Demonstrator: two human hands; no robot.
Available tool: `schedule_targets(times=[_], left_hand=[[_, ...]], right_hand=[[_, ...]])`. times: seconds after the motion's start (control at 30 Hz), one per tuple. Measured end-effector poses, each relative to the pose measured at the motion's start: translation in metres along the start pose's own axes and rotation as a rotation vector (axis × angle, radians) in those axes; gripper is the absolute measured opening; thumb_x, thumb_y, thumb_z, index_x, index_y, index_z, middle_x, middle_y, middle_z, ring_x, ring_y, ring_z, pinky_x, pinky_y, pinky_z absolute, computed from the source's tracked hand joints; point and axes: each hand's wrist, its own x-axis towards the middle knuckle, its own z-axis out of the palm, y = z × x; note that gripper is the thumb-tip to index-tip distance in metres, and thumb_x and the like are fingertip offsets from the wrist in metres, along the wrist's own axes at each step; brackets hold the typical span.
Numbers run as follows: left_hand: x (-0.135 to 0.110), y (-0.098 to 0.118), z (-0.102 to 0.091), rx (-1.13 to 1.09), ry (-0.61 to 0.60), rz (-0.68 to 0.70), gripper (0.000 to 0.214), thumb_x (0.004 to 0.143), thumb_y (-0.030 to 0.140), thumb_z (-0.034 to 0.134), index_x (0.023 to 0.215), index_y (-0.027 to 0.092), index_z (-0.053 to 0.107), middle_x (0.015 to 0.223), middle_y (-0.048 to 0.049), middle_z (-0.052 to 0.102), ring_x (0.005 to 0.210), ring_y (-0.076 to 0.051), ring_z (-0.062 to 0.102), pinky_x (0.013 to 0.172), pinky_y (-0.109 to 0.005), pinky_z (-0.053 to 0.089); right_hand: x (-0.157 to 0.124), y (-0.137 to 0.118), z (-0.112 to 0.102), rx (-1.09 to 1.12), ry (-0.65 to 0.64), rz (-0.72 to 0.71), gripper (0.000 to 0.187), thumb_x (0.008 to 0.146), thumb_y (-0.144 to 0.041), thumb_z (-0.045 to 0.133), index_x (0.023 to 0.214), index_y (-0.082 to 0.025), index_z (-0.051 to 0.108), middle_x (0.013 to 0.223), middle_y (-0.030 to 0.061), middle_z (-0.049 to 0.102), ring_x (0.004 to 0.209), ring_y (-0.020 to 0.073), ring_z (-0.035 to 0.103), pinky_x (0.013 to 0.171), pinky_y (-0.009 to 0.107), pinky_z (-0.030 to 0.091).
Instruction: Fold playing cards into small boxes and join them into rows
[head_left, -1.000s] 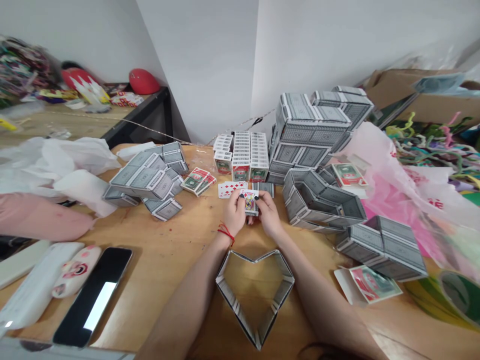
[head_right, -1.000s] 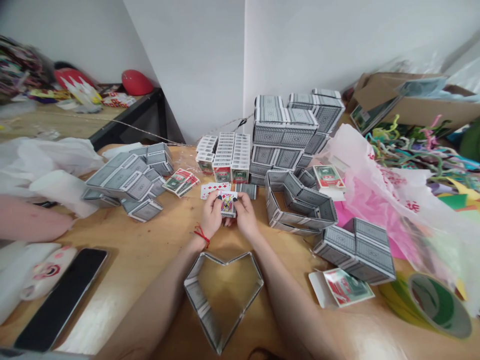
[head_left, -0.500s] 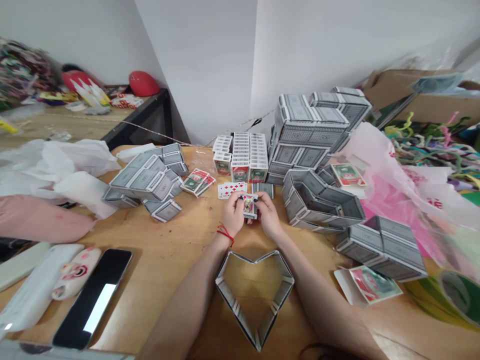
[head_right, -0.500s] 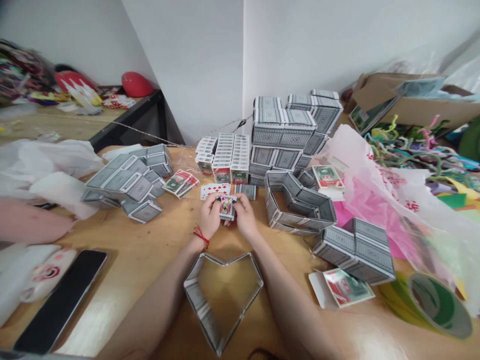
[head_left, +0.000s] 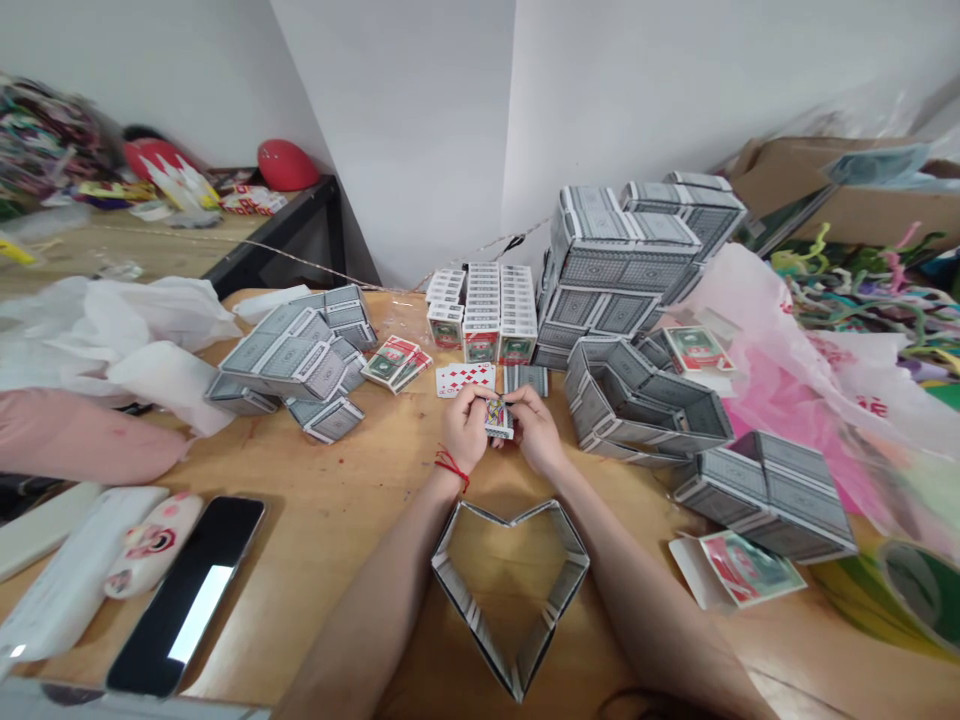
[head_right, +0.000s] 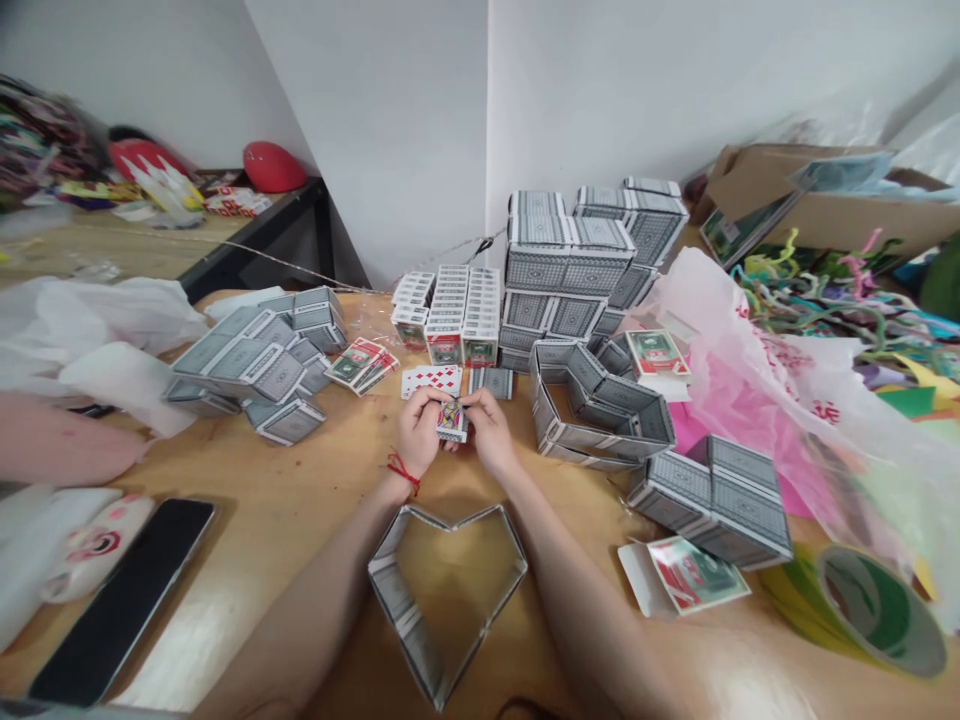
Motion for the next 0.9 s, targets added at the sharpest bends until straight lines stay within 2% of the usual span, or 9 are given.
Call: schedule_targets(times=[0.2,0.4,0.6,0.67,0.77,0.9], left_hand=[[0.001,0.004,-0.002,-0.067,-0.041,0.005,0.014,0.075,0.019,0.039,0.069,0.018,0.051,0.046,0.0046,0.046,0.033,-0.008,0.042,0.034,-0.020,0.031],[-0.001,0.009,-0.010,0.033,-0.081,0.098,0.016,0.075,0.019,0.040,0.068,0.018,0.054,0.051,0.0024,0.050,0.041,-0.009,0.046,0.040,-0.022,0.034],[0.001,0.003,-0.012,0.165,-0.060,0.155,0.016,0.077,0.023,0.043,0.069,0.017,0.056,0.059,0.0018,0.054,0.050,-0.009,0.048,0.047,-0.021,0.037],[0.004,0.001,-0.012,0.195,-0.044,0.195,0.018,0.078,0.024,0.044,0.070,0.016,0.058,0.064,0.0004,0.056,0.057,-0.010,0.051,0.054,-0.021,0.040],[0.009,-0.004,-0.013,0.212,-0.016,0.217,0.016,0.077,0.026,0.049,0.076,0.016,0.061,0.077,-0.0031,0.061,0.071,-0.012,0.055,0.063,-0.023,0.043],[0.014,-0.011,-0.012,0.171,0.008,0.097,0.021,0.076,0.027,0.050,0.090,0.017,0.062,0.087,-0.0055,0.063,0.073,-0.013,0.057,0.065,-0.024,0.045]], right_hand=[[-0.004,-0.006,0.000,0.071,-0.050,0.059,0.014,0.069,-0.023,0.047,0.081,-0.023,0.041,0.053,-0.0077,0.053,0.039,0.0127,0.053,0.036,0.024,0.043],[-0.002,-0.008,-0.002,0.127,-0.088,0.170,0.018,0.076,-0.036,0.051,0.083,-0.023,0.040,0.063,-0.0047,0.058,0.047,0.0126,0.058,0.038,0.023,0.047],[-0.001,-0.013,-0.016,0.150,-0.324,0.293,0.018,0.078,-0.030,0.053,0.087,-0.018,0.044,0.066,0.0003,0.061,0.055,0.0141,0.062,0.048,0.029,0.054],[-0.001,-0.014,-0.020,0.162,-0.357,0.303,0.018,0.077,-0.029,0.055,0.086,-0.017,0.045,0.069,0.0011,0.062,0.059,0.0145,0.063,0.047,0.028,0.054],[0.000,-0.014,-0.021,0.168,-0.344,0.281,0.022,0.074,-0.030,0.060,0.082,-0.018,0.043,0.071,0.0008,0.063,0.062,0.0150,0.064,0.044,0.026,0.054],[0.000,-0.009,-0.014,0.117,-0.252,0.184,0.027,0.071,-0.036,0.062,0.075,-0.019,0.041,0.066,-0.0020,0.061,0.059,0.0136,0.062,0.043,0.026,0.054]])
